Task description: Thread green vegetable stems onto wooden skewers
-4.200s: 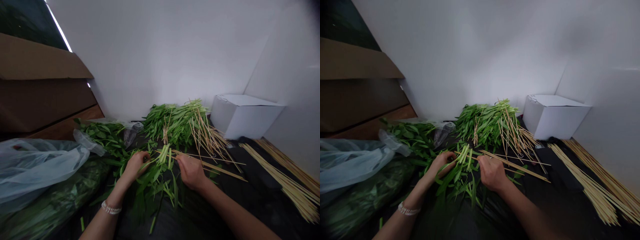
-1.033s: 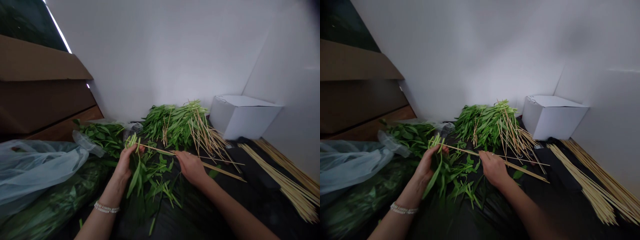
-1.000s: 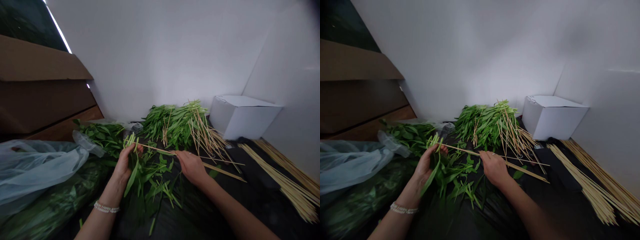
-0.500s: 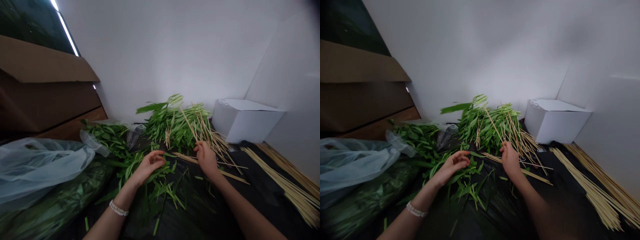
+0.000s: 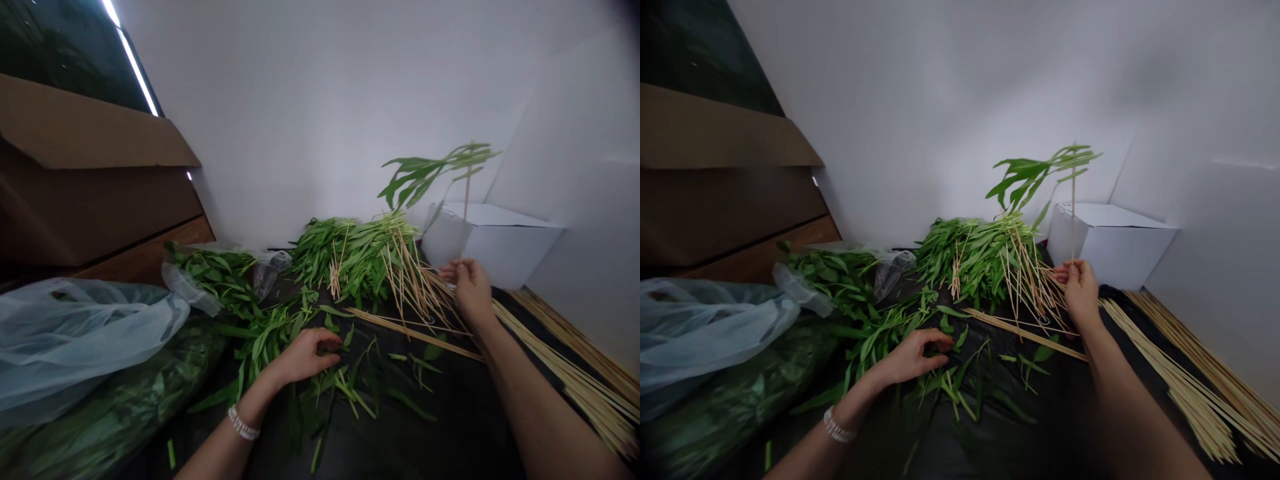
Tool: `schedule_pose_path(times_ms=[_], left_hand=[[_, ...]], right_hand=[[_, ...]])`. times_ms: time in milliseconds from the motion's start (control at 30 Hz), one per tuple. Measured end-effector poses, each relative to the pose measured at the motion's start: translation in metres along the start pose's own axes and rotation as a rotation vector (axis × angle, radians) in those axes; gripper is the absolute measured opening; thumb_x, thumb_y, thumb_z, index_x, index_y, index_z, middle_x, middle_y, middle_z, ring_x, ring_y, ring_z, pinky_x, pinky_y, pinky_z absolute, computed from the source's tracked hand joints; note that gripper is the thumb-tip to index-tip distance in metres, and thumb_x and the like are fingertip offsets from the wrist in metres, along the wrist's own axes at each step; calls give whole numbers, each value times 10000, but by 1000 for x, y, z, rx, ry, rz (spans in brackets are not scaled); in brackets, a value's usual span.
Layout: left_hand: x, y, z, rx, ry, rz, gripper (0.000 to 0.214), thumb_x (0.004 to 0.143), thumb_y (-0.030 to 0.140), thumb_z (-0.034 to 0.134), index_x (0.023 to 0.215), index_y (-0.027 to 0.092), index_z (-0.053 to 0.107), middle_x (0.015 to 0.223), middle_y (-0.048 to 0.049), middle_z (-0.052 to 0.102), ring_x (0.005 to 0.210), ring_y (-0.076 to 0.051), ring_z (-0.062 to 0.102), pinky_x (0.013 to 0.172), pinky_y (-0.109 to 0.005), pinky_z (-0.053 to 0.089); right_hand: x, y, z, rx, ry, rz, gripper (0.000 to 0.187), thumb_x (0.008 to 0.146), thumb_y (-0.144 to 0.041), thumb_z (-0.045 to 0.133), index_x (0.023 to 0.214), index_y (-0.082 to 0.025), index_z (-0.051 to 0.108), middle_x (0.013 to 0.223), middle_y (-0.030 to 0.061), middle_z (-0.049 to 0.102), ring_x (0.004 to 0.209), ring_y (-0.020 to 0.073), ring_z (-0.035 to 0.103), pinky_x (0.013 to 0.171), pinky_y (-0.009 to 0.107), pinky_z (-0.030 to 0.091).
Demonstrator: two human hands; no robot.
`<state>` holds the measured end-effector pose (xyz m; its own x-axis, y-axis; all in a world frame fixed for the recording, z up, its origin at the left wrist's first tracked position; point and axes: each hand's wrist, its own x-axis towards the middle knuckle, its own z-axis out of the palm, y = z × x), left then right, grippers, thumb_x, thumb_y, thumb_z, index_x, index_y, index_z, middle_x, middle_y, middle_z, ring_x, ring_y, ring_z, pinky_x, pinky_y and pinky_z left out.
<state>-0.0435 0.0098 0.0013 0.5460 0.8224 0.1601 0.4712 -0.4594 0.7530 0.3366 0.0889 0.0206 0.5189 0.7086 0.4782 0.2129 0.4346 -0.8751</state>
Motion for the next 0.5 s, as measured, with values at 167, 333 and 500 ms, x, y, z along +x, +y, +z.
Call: schedule_pose_path(times_ms=[167, 333, 500], left_hand=[[0, 3, -1, 41, -22, 2, 272, 751, 295, 674, 1005, 211, 724, 931, -57, 714, 850, -206, 648, 769, -282, 484], [0, 2, -1, 51, -24, 2, 270, 752, 285, 676, 1007, 212, 721, 928, -50, 711, 842, -202, 646, 757, -272, 480], [1, 4, -1, 77, -30, -2, 254, 761, 283, 670, 1001, 215, 718, 925, -41, 707, 847, -194, 642, 753, -261, 472]], right_hand=[[24, 13, -18, 97, 83, 142, 316, 791, -534, 617, 860, -242, 519, 778, 49, 660, 691, 184, 639, 612, 330, 506], [29, 18, -41, 66, 44, 207, 249, 813, -460, 619, 861, -230, 539, 766, 31, 663, 685, 145, 638, 585, 263, 487], [19, 3, -42, 2, -110, 170, 292, 792, -493, 637, 847, -217, 559, 766, 54, 668, 695, 171, 645, 577, 283, 508]])
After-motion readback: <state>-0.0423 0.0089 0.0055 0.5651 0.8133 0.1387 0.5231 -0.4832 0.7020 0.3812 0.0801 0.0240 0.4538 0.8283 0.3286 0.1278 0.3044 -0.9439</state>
